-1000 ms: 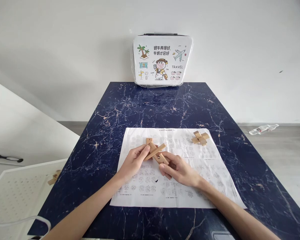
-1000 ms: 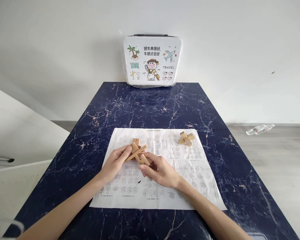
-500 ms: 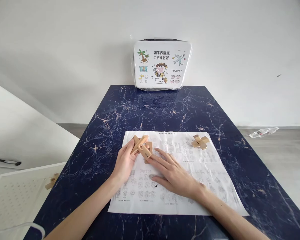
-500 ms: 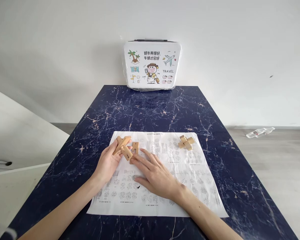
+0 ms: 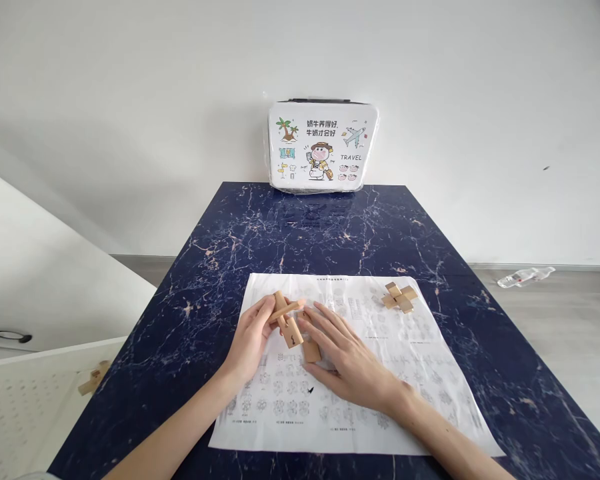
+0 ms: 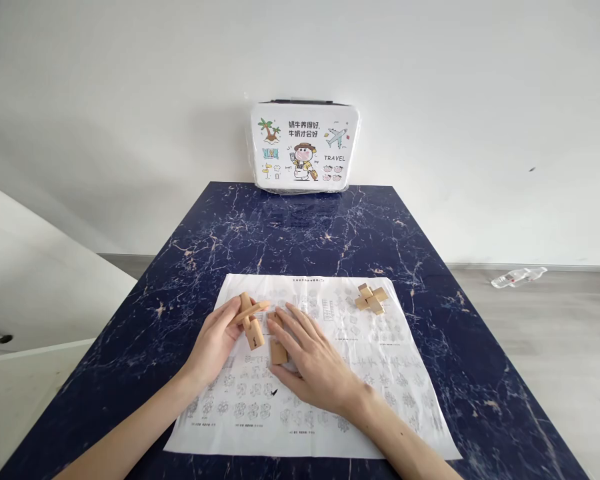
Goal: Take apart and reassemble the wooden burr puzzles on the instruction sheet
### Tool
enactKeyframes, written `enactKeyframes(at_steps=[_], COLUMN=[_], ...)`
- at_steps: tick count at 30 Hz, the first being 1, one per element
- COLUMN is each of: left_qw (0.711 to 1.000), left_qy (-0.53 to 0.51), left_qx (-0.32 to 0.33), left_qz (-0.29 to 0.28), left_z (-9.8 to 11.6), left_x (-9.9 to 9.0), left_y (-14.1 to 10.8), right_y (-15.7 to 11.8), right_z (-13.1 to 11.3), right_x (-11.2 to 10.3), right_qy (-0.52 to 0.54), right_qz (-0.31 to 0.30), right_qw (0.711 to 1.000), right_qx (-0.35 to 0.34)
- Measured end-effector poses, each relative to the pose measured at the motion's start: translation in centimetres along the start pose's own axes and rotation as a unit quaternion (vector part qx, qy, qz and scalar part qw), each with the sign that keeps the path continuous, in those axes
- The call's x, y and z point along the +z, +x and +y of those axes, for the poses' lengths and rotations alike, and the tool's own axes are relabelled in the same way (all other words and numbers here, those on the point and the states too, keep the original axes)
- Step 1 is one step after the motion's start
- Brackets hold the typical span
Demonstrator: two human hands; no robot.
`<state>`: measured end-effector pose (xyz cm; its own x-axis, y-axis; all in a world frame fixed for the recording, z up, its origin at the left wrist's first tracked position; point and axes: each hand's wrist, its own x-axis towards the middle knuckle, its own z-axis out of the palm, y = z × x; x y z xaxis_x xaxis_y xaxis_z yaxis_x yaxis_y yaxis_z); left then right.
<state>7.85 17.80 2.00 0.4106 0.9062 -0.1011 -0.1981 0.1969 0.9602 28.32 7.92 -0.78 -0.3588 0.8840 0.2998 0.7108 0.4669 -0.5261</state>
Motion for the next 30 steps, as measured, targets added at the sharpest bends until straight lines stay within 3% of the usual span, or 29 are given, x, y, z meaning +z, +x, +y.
enactKeyframes(at_steps=[11,14,20,25,30], left_qw=[0.999,0.999,0.995,0.980,0.969], left_qy=[0.048,0.051,0.089,0.182,0.216], left_qx=[-0.003,0.006,0.028,0.062,0.094], left_qz=[-0.002,0.000,-0.027,-0.059,-0.081], left_z=[0.0,0.2,0.2,0.5,0.7], left_x=[-0.1,0.1,0.6,1.1,1.7], left_y=[-0.4,-0.4,-0.5,-1.3,-2.0], right_y=[0.2,0.1,0.2,0.2,0.1], right_z=[0.1,0.2,0.2,0.0,0.2], right_x=[-0.1,0.0,-0.9,-1.2,-0.7], right_qy=[0.064,0.086,0.213,0.330,0.369], right_qz=[0.037,0.072,0.165,0.191,0.185], right_qw=[0.997,0.992,0.955,0.917,0.904], right_qx=[0.016,0.051,0.125,0.116,0.113])
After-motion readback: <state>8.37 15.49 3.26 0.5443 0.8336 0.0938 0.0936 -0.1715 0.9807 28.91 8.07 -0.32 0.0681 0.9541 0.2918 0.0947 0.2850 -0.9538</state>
